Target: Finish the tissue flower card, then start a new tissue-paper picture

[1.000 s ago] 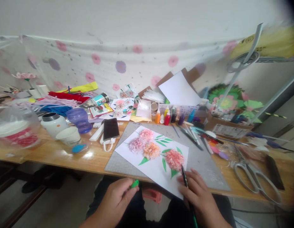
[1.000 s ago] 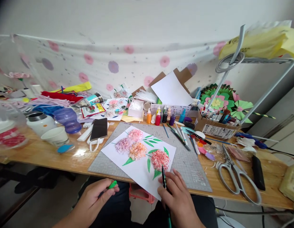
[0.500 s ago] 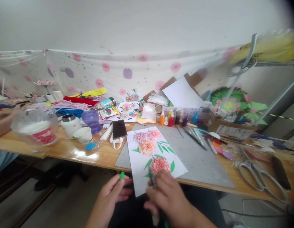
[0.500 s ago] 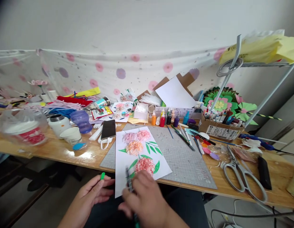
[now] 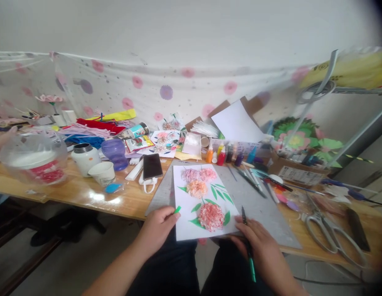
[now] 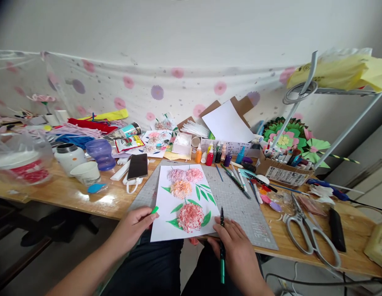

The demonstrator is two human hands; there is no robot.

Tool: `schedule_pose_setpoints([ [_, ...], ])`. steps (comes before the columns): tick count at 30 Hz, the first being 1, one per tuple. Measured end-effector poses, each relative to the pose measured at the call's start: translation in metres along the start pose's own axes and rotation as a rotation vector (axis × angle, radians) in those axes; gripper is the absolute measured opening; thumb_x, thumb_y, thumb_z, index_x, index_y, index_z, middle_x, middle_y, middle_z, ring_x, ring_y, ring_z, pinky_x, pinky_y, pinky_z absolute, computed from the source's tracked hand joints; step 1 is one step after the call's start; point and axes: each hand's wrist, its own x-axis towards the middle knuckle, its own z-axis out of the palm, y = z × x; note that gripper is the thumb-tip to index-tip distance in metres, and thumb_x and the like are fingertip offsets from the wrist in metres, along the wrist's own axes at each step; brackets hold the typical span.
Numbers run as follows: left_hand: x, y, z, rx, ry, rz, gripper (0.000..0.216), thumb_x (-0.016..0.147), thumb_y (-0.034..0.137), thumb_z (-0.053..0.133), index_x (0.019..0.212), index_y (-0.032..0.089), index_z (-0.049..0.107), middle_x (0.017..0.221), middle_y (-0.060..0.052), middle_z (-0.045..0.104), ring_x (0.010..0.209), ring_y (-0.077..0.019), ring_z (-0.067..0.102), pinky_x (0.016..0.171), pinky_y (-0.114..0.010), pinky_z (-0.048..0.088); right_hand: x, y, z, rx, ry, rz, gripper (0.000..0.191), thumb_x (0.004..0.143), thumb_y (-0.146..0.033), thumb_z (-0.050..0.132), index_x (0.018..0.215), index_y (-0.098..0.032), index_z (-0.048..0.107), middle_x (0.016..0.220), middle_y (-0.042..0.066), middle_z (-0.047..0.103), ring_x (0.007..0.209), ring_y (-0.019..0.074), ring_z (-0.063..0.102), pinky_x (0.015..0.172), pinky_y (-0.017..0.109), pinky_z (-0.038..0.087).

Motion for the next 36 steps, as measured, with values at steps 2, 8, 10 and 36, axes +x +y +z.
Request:
schedule_pose_setpoints([
  [2,0.012,-0.003,-0.002,0.041,0.010,0.025,0.037,0.086,0.046,0.048,0.065,0.017,0.055,0.059,0.003,0.048,0.060,-0.0145,0.049,0.054,-0.023,0.034,0.003,-0.003,0.005,-0.014,-0.009,0.040,0.028,0.085,-0.031,0.062,0.110,-0.019,0.057,0.111,0.013,0.068,0.098,0.0304,0.066,0.085,0.050,0.055],
  [8,0.009,0.003,-0.008,0.149,0.102,0.163,0.029,0.088,0.039,0.049,0.069,0.017,0.055,0.077,0.000,0.051,0.070,-0.0154,0.050,0.067,-0.027,0.037,0.009,-0.008,-0.008,0.383,-0.010,0.272,0.037,0.089,-0.036,0.053,0.124,-0.024,0.056,0.122,0.012,0.064,0.111,0.0308,0.061,0.093,0.053,0.049],
  [10,-0.005,0.013,-0.007,0.160,0.094,0.235,0.022,0.090,0.036,0.047,0.083,0.018,0.060,0.086,-0.002,0.055,0.076,-0.0155,0.052,0.071,-0.028,0.040,0.015,-0.016,-0.024,0.741,0.079,0.427,0.042,0.094,-0.040,0.044,0.133,-0.027,0.050,0.120,0.010,0.065,0.112,0.0272,0.060,0.093,0.048,0.049],
  [36,-0.036,0.057,0.012,0.213,-0.356,0.463,0.030,0.093,0.030,0.043,0.066,0.018,0.051,0.064,0.000,0.059,0.061,-0.0123,0.057,0.055,-0.022,0.038,0.061,-0.078,-0.067,1.195,0.029,0.472,0.021,0.072,-0.031,0.075,0.069,-0.018,0.059,0.061,0.001,0.066,0.054,0.0118,0.059,0.051,0.022,0.045],
])
